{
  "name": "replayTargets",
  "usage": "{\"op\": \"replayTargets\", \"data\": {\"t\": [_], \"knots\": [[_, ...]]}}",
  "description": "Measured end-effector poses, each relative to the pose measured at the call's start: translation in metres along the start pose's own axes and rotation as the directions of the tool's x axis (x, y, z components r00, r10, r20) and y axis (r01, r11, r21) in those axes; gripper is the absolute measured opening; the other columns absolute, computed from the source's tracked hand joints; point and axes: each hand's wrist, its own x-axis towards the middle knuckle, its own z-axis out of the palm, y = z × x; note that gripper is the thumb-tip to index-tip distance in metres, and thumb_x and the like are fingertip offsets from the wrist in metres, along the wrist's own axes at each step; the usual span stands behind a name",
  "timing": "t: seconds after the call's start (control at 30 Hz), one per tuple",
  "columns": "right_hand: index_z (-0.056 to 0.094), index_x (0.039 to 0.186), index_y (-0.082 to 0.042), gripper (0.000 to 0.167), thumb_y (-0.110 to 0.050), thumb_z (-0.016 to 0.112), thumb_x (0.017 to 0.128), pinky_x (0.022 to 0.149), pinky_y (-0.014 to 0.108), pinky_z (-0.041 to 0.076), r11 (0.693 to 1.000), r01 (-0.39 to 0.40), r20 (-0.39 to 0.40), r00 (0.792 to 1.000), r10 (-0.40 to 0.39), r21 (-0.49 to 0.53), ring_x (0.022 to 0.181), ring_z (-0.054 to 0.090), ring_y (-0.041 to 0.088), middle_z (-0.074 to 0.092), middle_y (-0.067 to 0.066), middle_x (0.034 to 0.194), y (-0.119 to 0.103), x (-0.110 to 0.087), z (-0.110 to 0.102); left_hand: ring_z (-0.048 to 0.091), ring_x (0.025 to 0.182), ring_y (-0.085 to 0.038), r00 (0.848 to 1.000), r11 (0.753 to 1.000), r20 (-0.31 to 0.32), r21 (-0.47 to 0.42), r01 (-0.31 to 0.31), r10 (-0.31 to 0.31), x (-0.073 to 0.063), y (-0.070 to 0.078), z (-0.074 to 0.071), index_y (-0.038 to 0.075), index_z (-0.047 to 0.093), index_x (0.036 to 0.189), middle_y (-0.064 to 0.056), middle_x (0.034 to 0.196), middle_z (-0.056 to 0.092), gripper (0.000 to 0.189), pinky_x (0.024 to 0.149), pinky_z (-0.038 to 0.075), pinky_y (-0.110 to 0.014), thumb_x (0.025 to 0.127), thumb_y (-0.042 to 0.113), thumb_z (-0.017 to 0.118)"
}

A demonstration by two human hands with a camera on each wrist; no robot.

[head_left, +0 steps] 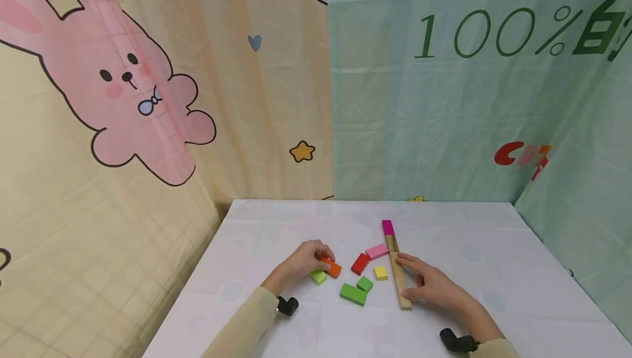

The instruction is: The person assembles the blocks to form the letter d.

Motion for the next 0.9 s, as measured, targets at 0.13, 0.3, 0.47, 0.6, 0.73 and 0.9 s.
{"op": "replayTargets", "data": {"t": [0.13, 0.3, 0.47, 0.6, 0.73, 0.9], "knots": [[0.044, 0.153, -0.019, 0.086, -0.039, 0.084, 0.08, 0.058, 0.028, 0.039, 1.0, 0.017, 0.002, 1.0, -0.017, 0.004, 0.071, 0.049, 0.016, 0.035, 0.009, 0.159, 0.0002, -0.0006, -0.0004, 0.057, 0.092, -0.016, 1.0, 0.999, 0.029, -0.036, 0.003, -0.002, -0.0001, 0.0011, 0.0008, 0.024, 0.077, 0.095, 0.01, 0.095, 0.067, 0.018, 0.082, 0.049, -0.031, 0.09, 0.007, 0.076], [0.045, 0.153, -0.021, 0.086, -0.04, 0.084, 0.08, 0.059, 0.028, 0.039, 1.0, 0.009, 0.001, 1.0, -0.009, 0.007, 0.072, 0.049, 0.017, 0.035, 0.009, 0.159, 0.0009, -0.0001, 0.0, 0.058, 0.093, -0.017, 0.999, 0.998, 0.034, -0.066, 0.008, -0.005, 0.0015, 0.0015, 0.0011, 0.024, 0.077, 0.095, 0.009, 0.096, 0.068, 0.018, 0.083, 0.049, -0.032, 0.089, 0.007, 0.076], [0.045, 0.153, -0.022, 0.086, -0.04, 0.085, 0.079, 0.059, 0.028, 0.039, 1.0, 0.005, -0.006, 1.0, -0.005, 0.006, 0.072, 0.049, 0.017, 0.035, 0.009, 0.159, 0.0022, 0.001, 0.0001, 0.058, 0.092, -0.017, 0.999, 0.997, 0.036, -0.083, 0.002, 0.001, 0.004, 0.0018, 0.0013, 0.023, 0.077, 0.094, 0.008, 0.095, 0.069, 0.017, 0.083, 0.049, -0.032, 0.089, 0.007, 0.076], [0.045, 0.153, -0.021, 0.085, -0.04, 0.084, 0.079, 0.058, 0.028, 0.039, 1.0, 0.014, -0.006, 1.0, -0.014, 0.001, 0.072, 0.049, 0.017, 0.035, 0.009, 0.159, 0.0025, 0.0013, 0.0, 0.059, 0.089, -0.018, 0.999, 0.996, 0.036, -0.093, 0.003, 0.0, 0.0054, 0.0023, 0.0015, 0.024, 0.076, 0.093, 0.007, 0.094, 0.069, 0.017, 0.079, 0.049, -0.032, 0.089, 0.008, 0.077], [0.045, 0.153, -0.02, 0.085, -0.039, 0.084, 0.08, 0.058, 0.028, 0.039, 1.0, 0.019, -0.002, 1.0, -0.019, 0.0, 0.072, 0.048, 0.016, 0.034, 0.01, 0.159, 0.0019, 0.0009, -0.0002, 0.059, 0.087, -0.019, 0.999, 0.995, 0.034, -0.096, 0.005, -0.002, 0.0065, 0.0033, 0.0024, 0.025, 0.076, 0.093, 0.006, 0.094, 0.068, 0.016, 0.073, 0.05, -0.032, 0.089, 0.01, 0.077], [0.045, 0.153, -0.019, 0.085, -0.04, 0.084, 0.081, 0.058, 0.027, 0.039, 1.0, 0.025, 0.001, 1.0, -0.025, -0.002, 0.071, 0.048, 0.016, 0.034, 0.01, 0.159, 0.0019, 0.0008, -0.0004, 0.059, 0.086, -0.018, 0.999, 0.995, 0.037, -0.095, -0.009, 0.012, 0.007, 0.0059, 0.0037, 0.024, 0.076, 0.094, 0.007, 0.094, 0.068, 0.013, 0.073, 0.049, -0.031, 0.089, 0.012, 0.077]]}}
